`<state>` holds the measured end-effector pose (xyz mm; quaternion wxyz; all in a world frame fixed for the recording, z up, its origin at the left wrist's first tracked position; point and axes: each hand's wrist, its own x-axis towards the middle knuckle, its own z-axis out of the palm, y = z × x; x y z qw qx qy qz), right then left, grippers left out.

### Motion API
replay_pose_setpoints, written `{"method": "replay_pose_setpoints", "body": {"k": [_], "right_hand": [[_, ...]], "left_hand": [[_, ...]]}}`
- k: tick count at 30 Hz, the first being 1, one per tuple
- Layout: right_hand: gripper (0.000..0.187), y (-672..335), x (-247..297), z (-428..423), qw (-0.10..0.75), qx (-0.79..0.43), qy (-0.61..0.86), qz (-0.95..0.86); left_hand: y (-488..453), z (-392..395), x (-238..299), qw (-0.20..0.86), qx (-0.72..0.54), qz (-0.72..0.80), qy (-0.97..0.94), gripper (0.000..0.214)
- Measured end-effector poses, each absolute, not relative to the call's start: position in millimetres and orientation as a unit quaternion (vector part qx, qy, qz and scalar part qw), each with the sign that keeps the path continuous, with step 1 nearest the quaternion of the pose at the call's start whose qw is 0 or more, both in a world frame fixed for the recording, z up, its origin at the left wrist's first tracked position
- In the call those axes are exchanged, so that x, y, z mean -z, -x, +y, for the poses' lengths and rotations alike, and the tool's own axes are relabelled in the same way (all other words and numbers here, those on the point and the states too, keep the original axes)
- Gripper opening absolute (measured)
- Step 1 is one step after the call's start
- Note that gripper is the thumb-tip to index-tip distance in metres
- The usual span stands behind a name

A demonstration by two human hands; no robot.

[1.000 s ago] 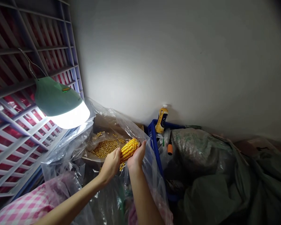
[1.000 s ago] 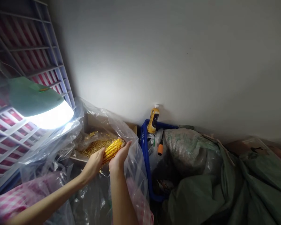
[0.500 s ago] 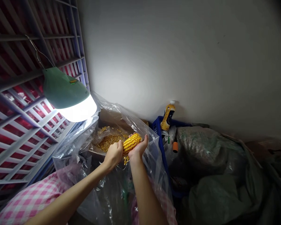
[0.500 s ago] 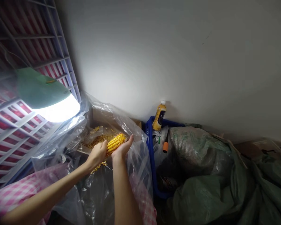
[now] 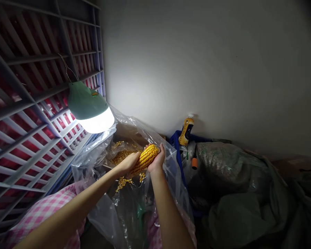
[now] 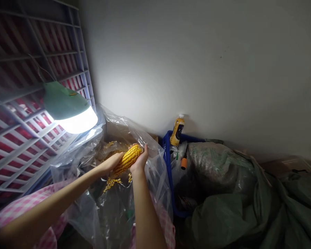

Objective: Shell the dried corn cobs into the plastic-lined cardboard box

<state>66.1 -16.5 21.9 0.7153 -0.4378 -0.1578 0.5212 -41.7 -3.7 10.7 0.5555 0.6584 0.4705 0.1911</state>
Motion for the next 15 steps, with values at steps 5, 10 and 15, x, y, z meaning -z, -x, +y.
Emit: {"method": "replay_pose_setpoints", "body": {"k": [5,10,15], "right_hand": [[0.056,-70,-33,-25,0.661,-0.577,0.456,-0.149],[0.04,-69,-24,-27,0.691,-0.496,0.515,-0.107],[0.042,-64,-22,-29,0.713,-0.529,0.455,-0.071]], "left_hand": [[40,-10,-13,0.693,-0.215,0.455,-0.516,0.034],[36,-17,-9,0.411,-0.259,0.537,-0.69,0.044],[36,-24,-8,0.366,-0.275,0.479,-0.749,0.038]]}}
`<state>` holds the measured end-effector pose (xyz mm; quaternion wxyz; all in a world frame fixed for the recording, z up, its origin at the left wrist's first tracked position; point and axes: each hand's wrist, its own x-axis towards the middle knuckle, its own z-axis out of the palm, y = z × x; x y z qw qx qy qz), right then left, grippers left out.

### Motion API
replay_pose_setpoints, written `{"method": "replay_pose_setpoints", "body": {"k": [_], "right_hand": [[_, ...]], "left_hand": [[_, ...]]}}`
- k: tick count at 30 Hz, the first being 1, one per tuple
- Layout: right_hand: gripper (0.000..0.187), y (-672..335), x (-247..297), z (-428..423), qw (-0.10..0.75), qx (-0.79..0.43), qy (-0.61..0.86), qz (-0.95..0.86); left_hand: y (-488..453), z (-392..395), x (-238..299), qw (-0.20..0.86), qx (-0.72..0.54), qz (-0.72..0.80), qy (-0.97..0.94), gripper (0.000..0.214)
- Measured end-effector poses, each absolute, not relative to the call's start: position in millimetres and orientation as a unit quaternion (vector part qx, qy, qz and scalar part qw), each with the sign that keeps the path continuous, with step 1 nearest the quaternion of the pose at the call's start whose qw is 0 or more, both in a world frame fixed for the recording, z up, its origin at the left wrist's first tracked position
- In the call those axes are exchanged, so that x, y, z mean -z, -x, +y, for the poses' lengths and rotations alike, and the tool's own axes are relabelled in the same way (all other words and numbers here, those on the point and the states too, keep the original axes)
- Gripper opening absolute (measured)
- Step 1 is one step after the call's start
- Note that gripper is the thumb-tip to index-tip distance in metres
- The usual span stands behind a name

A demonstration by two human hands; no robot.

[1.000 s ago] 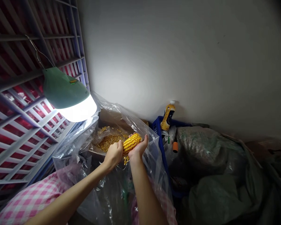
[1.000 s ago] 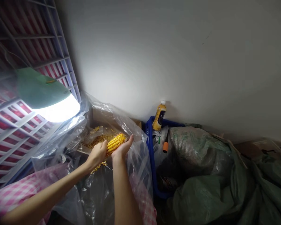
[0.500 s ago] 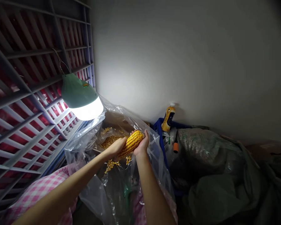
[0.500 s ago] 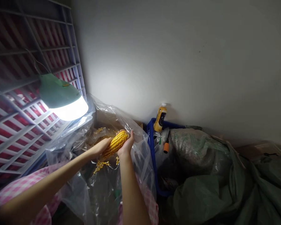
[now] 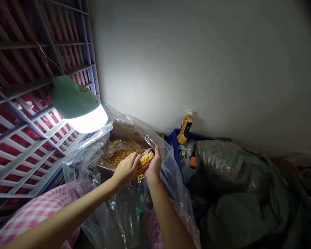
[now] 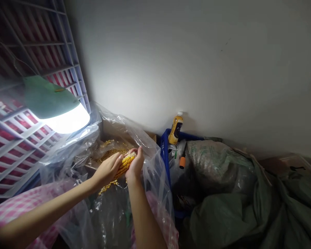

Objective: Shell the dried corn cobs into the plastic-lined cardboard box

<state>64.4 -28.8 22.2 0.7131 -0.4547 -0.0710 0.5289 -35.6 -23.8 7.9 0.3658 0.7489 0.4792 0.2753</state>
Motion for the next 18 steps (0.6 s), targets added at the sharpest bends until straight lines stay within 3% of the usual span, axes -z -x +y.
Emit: {"method": "replay_pose_setpoints", "body": {"k": [6,12,18], "right_hand": [[0.043,-60,-31,-31,0.69,-0.574,0.427,-0.11],[0.041,-53,-25,-28,0.685,-0.519,0.482,-0.169],[0.042,-51,-17,-21,0.695,-0.541,0.457,-0.127]], "left_hand": [[38,-19,-14,0.541,-0.213,0.483,-0.655,0.057],[32,-23,-18,0.499,-0.254,0.534,-0.633,0.058],[31,-11,-14,0.463,-0.226,0.557,-0.651,0.051]]}}
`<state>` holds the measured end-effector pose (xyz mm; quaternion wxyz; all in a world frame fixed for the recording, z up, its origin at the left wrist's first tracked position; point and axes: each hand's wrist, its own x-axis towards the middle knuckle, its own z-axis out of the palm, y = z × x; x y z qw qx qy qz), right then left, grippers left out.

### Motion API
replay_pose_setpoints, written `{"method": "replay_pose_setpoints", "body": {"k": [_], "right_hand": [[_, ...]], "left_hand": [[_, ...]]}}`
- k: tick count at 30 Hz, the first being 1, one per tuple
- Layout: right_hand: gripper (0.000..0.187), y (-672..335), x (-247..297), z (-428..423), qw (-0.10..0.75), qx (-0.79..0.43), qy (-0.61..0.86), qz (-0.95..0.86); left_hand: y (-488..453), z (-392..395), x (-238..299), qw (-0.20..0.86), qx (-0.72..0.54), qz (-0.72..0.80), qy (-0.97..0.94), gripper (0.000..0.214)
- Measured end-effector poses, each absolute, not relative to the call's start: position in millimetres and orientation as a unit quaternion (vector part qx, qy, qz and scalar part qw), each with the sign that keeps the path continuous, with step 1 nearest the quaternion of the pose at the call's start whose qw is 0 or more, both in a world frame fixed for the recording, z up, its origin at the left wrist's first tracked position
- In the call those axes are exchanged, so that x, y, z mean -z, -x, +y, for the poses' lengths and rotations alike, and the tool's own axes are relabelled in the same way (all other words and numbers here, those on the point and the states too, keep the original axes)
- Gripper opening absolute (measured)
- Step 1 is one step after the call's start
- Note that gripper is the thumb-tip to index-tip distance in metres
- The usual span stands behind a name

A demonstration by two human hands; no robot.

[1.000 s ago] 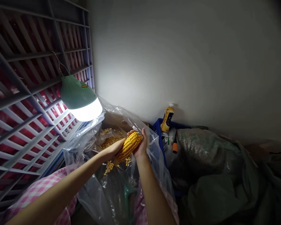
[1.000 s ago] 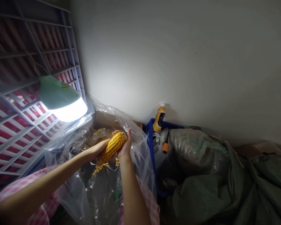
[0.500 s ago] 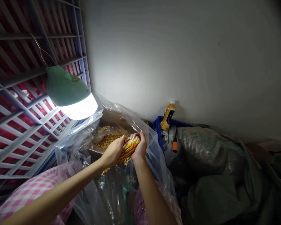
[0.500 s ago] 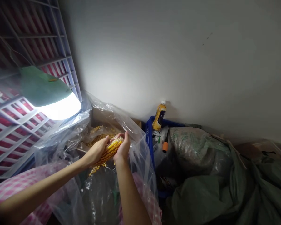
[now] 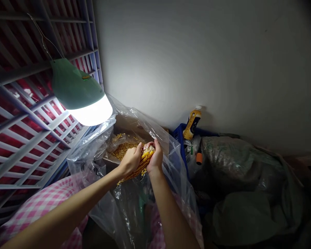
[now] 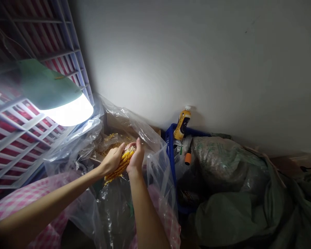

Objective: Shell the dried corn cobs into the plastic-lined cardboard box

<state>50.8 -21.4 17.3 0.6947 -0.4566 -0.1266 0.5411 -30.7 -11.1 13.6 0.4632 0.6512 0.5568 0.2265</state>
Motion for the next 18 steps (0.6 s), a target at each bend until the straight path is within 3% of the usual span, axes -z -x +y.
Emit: {"method": "replay_pose_setpoints", "body": {"k": [18], "right_hand": [[0.039,-62,-2,-27,0.693,-0.549,0.462,-0.071]], "left_hand": [[23,-2,9,0.382,-0.138,0.488,-0.773,0.034]]}}
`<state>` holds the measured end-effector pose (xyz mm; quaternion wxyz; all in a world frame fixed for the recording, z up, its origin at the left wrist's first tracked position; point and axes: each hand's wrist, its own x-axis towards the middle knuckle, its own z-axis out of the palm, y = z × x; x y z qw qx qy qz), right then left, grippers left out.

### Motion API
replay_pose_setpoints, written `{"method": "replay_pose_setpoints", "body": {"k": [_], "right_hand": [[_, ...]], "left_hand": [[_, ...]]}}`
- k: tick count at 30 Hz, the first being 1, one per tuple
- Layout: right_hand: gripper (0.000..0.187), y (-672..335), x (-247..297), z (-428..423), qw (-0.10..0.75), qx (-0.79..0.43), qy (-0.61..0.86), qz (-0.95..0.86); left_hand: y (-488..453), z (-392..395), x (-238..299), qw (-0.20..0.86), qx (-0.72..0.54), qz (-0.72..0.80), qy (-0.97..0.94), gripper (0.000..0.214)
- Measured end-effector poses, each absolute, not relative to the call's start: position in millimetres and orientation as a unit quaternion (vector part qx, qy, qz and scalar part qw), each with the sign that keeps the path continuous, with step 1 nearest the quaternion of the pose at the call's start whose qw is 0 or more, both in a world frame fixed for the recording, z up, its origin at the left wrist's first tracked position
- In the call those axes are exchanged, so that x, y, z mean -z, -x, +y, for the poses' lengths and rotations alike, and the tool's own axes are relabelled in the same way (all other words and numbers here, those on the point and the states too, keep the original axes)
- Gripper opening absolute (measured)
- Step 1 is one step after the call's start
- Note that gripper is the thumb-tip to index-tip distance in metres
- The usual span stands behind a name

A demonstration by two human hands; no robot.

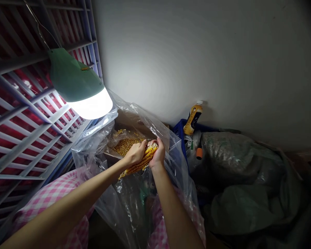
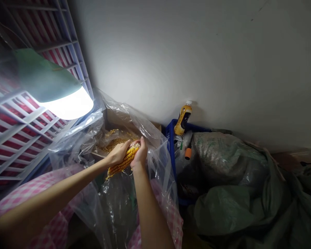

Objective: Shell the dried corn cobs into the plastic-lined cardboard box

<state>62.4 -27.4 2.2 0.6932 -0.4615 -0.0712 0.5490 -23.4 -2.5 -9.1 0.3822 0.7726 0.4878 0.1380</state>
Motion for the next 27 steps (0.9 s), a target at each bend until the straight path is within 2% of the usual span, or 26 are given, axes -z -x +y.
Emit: {"method": "replay_pose_setpoints", "body": {"k": [9,19,22,27], "right_hand": [[0.04,-71,0,-29,0.699,-0.53,0.477,-0.058],[0.034,-81,-28,-26,0.697,-0.487,0.517,-0.097],[0.03,-82,-27,-24,0.703,-0.441,0.544,-0.125],[0.034,-83,-21,-25,0.713,-0.443,0.524,-0.147]], "left_hand": [[15,0,12,0.372,-0.107,0.45,-0.805,0.027],[5,-2,-29,0.517,-0.164,0.484,-0.687,0.064],[2,-4,-30,0.499,-0.184,0.503,-0.681,0.064],[-4,-3,-22,0.425,-0.172,0.532,-0.712,0.063]]}}
